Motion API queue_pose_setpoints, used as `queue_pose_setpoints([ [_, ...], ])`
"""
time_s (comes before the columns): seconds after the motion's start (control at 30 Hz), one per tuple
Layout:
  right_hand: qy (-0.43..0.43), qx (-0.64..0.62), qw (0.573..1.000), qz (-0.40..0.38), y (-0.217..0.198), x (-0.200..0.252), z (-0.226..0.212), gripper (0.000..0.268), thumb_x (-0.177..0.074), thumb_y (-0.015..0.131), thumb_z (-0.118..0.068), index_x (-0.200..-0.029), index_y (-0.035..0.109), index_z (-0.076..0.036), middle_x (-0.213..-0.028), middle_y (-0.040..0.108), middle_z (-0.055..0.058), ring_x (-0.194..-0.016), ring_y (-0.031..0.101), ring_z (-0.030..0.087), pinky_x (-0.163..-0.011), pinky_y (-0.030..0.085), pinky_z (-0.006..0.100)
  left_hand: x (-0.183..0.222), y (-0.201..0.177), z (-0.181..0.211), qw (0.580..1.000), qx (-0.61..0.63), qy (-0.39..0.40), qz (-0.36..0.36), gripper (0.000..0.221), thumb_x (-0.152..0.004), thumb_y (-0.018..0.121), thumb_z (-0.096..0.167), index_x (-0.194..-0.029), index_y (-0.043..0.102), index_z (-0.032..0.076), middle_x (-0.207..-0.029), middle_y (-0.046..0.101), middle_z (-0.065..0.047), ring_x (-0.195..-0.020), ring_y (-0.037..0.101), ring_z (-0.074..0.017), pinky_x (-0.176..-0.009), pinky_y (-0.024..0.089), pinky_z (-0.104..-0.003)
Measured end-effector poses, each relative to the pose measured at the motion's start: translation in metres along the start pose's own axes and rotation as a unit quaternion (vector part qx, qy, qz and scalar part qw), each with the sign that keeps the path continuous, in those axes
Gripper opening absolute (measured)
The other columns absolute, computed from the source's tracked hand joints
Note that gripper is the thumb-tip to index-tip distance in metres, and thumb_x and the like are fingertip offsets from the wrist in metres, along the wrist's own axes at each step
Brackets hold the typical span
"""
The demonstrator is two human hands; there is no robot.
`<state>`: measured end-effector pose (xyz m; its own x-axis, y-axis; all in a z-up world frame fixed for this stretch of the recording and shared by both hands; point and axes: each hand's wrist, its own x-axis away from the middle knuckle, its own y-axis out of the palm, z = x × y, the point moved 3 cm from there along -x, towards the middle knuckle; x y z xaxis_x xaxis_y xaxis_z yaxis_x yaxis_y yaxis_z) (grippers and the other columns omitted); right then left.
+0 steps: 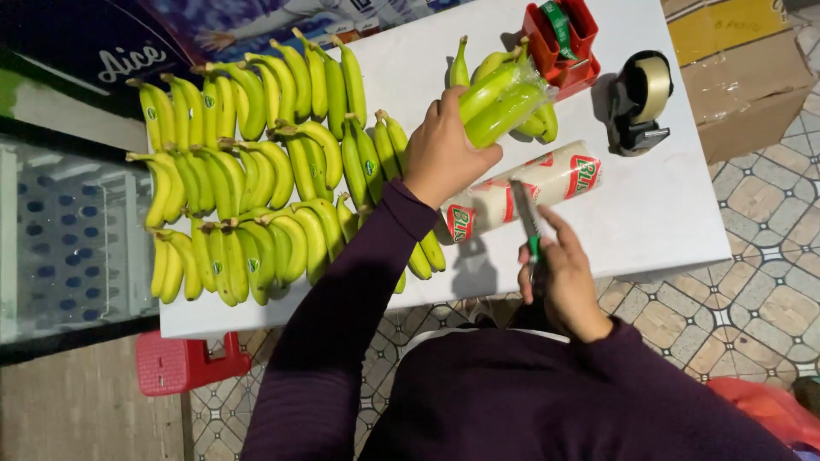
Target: Wrapping bunches of green bananas in plastic bags and sealing them with a tape dispenser on a table.
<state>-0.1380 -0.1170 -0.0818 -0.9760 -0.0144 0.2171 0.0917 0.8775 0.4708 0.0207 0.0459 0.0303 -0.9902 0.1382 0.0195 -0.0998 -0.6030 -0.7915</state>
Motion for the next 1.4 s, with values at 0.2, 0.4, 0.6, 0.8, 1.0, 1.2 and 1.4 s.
queue_pose_setpoints([
  [0.2,0.143,0.004,0.987,-0.071,0.034,0.025,0.021,0.053,-0.103,0.037,-0.013,-0.155,0.03,-0.015,-0.079,0.059,0.016,-0.032,0.051,0.026,-0.037,0.042,0.035,-0.004,0.001,-0.009,0.997,-0.051,0.048,0.046,0.083,-0.07,0.079,0.041,-0.141,0.044,0.012,-0.122,0.064,-0.015,-0.106,0.066,-0.0392,-0.082,0.054,-0.051],
  [0.4,0.048,-0.032,0.997,0.045,0.02,0.003,-0.009,0.047,-0.105,0.036,-0.015,-0.152,0.033,-0.014,-0.078,0.054,0.017,-0.034,0.047,0.028,-0.027,0.039,0.036,0.0,-0.014,-0.011,0.998,-0.034,0.048,0.037,0.085,-0.072,0.077,0.038,-0.143,0.042,0.008,-0.132,0.062,-0.016,-0.116,0.064,-0.0371,-0.087,0.054,-0.049],
  [0.6,0.152,0.034,0.971,-0.182,0.048,0.038,0.035,0.05,-0.106,0.037,-0.014,-0.156,0.029,-0.016,-0.079,0.057,0.015,-0.039,0.052,0.023,-0.04,0.048,0.03,-0.005,-0.033,-0.008,0.992,-0.053,0.064,0.09,0.083,-0.071,0.087,0.039,-0.138,0.044,0.016,-0.123,0.065,-0.015,-0.096,0.072,-0.0397,-0.072,0.057,-0.051],
  [0.8,0.06,0.033,0.998,-0.014,0.03,-0.017,-0.013,0.048,-0.105,0.037,-0.016,-0.153,0.034,-0.015,-0.078,0.052,0.018,-0.039,0.048,0.028,-0.038,0.041,0.034,0.004,-0.068,-0.002,0.993,-0.033,0.035,0.109,0.074,-0.074,0.078,0.037,-0.137,0.045,0.014,-0.117,0.064,-0.017,-0.095,0.068,-0.0392,-0.071,0.055,-0.05],
  [1.0,0.294,0.149,0.898,-0.293,0.033,0.027,0.039,0.049,-0.107,0.04,-0.018,-0.155,0.045,-0.014,-0.075,0.055,0.012,-0.041,0.044,0.017,-0.042,0.039,0.025,0.003,-0.081,0.003,0.987,-0.021,0.018,0.158,0.082,-0.08,0.081,0.044,-0.143,0.04,0.011,-0.133,0.063,-0.015,-0.104,0.071,-0.0349,-0.072,0.06,-0.048],
  [1.2,-0.056,0.54,0.836,0.083,-0.14,-0.059,-0.027,0.048,-0.109,0.043,-0.027,-0.155,0.041,-0.018,-0.1,0.068,0.011,-0.083,0.064,0.033,-0.077,0.044,0.044,0.009,-0.115,0.011,0.951,0.271,-0.004,0.151,0.073,-0.075,0.081,0.024,-0.137,0.046,0.007,-0.122,0.071,-0.009,-0.099,0.074,-0.0205,-0.09,0.058,-0.032],
  [1.4,0.059,0.7,0.709,0.068,-0.244,-0.09,0.061,0.051,-0.108,0.046,-0.026,-0.158,0.038,-0.017,-0.115,0.056,0.023,-0.1,0.071,0.051,-0.084,0.06,0.059,0.017,0.009,-0.036,0.763,0.608,-0.215,0.044,0.087,-0.075,0.084,0.034,-0.146,0.046,0.001,-0.124,0.058,-0.024,-0.11,0.063,-0.0384,-0.093,0.055,-0.054],
])
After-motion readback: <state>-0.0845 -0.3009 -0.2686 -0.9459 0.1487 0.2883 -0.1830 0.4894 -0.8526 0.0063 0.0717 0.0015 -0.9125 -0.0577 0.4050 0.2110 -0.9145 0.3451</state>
